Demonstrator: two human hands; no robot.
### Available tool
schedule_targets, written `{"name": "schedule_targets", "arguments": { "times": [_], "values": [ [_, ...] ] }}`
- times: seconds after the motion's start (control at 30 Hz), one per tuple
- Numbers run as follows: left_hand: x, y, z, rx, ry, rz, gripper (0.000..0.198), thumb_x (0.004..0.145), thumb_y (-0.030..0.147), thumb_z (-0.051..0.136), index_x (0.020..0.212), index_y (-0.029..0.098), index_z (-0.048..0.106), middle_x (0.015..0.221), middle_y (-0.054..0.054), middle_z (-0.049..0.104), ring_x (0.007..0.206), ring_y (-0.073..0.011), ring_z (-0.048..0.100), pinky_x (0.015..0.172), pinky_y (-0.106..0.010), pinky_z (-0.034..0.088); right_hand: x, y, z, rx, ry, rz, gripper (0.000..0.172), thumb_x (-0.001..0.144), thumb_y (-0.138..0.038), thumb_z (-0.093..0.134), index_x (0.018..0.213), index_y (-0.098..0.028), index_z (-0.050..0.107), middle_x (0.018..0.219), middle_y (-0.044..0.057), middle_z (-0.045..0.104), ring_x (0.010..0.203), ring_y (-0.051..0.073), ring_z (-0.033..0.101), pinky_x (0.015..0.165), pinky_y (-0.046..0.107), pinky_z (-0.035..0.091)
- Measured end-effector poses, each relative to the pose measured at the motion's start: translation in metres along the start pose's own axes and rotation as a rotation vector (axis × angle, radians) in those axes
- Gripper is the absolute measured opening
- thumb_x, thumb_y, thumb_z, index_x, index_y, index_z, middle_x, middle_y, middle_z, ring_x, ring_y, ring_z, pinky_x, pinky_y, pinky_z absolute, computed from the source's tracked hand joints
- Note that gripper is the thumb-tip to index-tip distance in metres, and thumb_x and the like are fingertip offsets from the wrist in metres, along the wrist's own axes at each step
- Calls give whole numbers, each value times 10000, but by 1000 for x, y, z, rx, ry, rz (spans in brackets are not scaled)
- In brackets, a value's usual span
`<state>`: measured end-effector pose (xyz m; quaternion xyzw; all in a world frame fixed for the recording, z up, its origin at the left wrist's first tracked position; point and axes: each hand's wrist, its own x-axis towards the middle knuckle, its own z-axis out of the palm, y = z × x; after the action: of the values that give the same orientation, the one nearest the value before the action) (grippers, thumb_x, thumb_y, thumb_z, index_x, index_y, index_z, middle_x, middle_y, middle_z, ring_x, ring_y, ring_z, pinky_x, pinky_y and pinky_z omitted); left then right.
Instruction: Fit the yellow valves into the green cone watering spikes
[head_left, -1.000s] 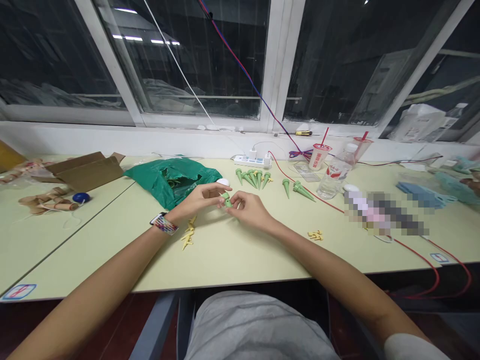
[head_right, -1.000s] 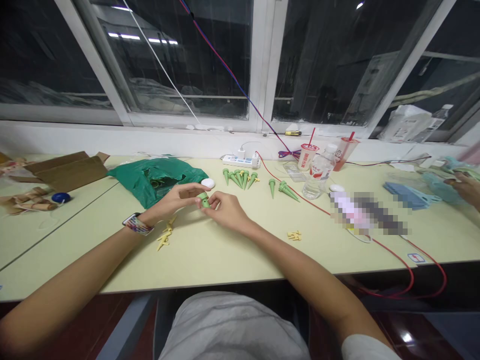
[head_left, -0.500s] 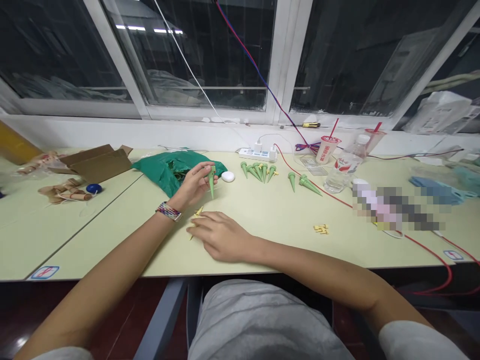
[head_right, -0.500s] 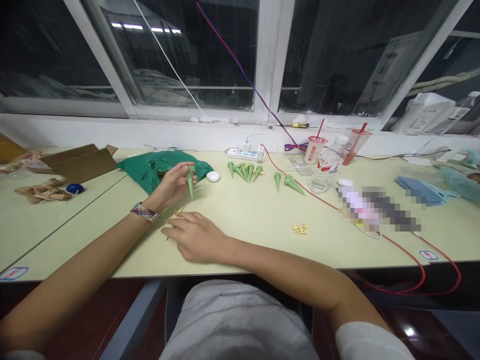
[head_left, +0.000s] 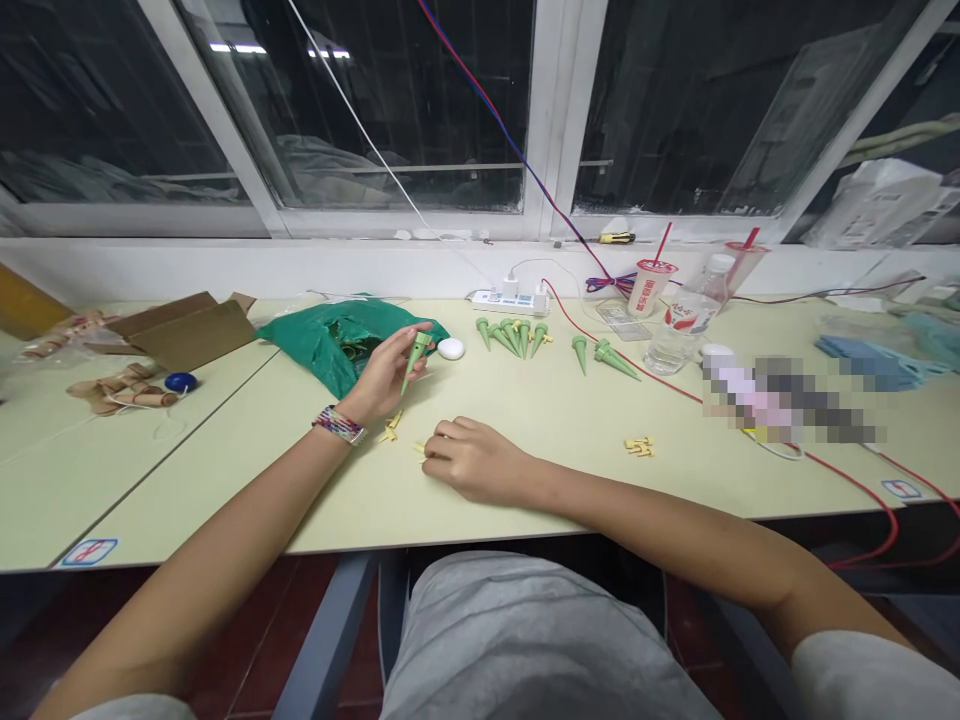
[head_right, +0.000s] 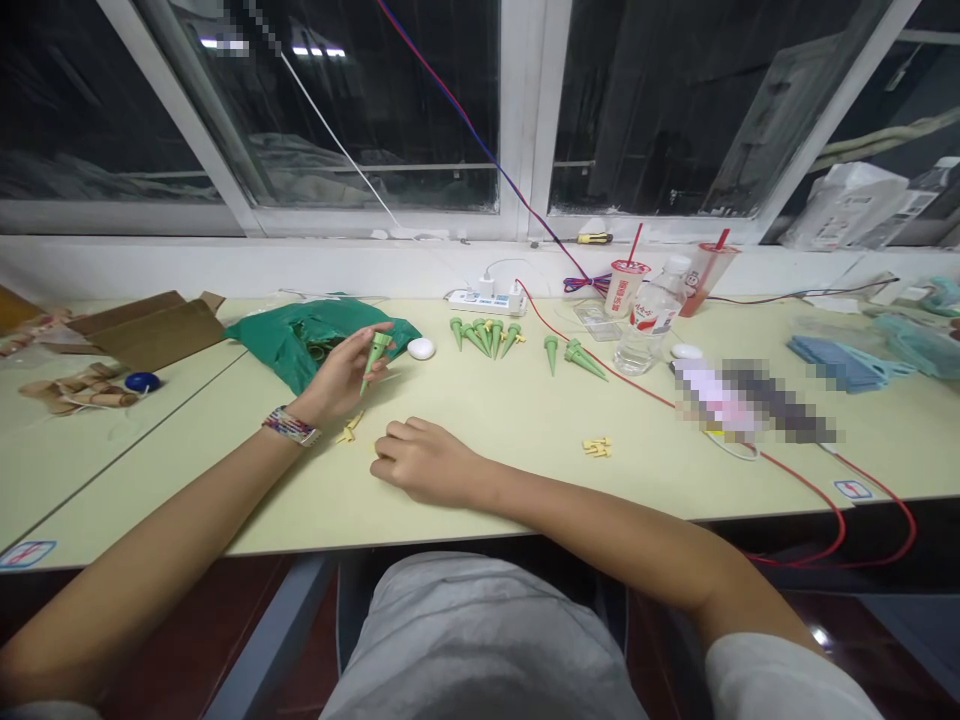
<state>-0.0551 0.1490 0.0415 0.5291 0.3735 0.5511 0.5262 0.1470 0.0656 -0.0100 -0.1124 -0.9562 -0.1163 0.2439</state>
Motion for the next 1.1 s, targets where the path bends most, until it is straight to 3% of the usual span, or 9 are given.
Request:
{"name": "schedule_targets", "arguments": {
  "times": [0.2, 0.37, 0.53, 0.73, 0.9, 1.1],
  "values": [
    [2, -4, -1, -97, 1, -68, 421, 811, 253, 658, 1217, 172, 734, 990, -95, 719, 698, -158, 623, 598, -280, 538, -23, 29, -6, 94, -10, 159, 232, 1031, -81, 477, 962, -187, 671, 1052, 107, 674, 950, 223, 547, 806, 352, 422],
    [-1, -6, 3, -79, -32, -101, 416, 818, 245, 726, 1229, 179, 719, 1112, -105, 744, 878, -202, 722, 796, -319, 609, -23, 40, 0, 357, 65, 273, 227, 1021, -85, 485, 990, -187, 685, 1045, 89, 684, 984, 202, 611, 834, 325, 489],
    [-1, -10, 3, -8, -51, -76, 419, 807, 311, 805, 1204, 196, 738, 1155, -111, 760, 933, -218, 748, 869, -340, 606, -17, 49, 0, 621, 292, 484, 190, 928, -69, 547, 954, -191, 691, 982, 52, 684, 912, 167, 649, 862, 315, 526],
    [-7, -14, 12, 84, -111, -49, 441, 727, 320, 903, 1147, 232, 802, 1142, -95, 762, 966, -193, 710, 879, -326, 599, -17, 68, -14, 751, 566, 804, 97, 798, -184, 612, 882, -220, 647, 937, 19, 699, 855, 165, 664, 832, 328, 560],
    [-13, -13, 21, 122, -152, -67, 487, 714, 315, 911, 1183, 239, 800, 1002, -56, 745, 866, -150, 681, 820, -286, 599, -15, 70, -16, 919, 616, 839, 166, 769, -241, 650, 929, -213, 616, 936, 18, 680, 869, 166, 690, 832, 327, 576],
    [-16, -16, 30, 94, -167, -116, 481, 662, 332, 941, 1105, 192, 813, 1050, -84, 763, 923, -216, 718, 862, -365, 619, -14, 66, -17, 905, 599, 815, 251, 774, -254, 668, 1020, -215, 637, 926, 17, 683, 869, 164, 694, 803, 308, 583]
  ]
}}
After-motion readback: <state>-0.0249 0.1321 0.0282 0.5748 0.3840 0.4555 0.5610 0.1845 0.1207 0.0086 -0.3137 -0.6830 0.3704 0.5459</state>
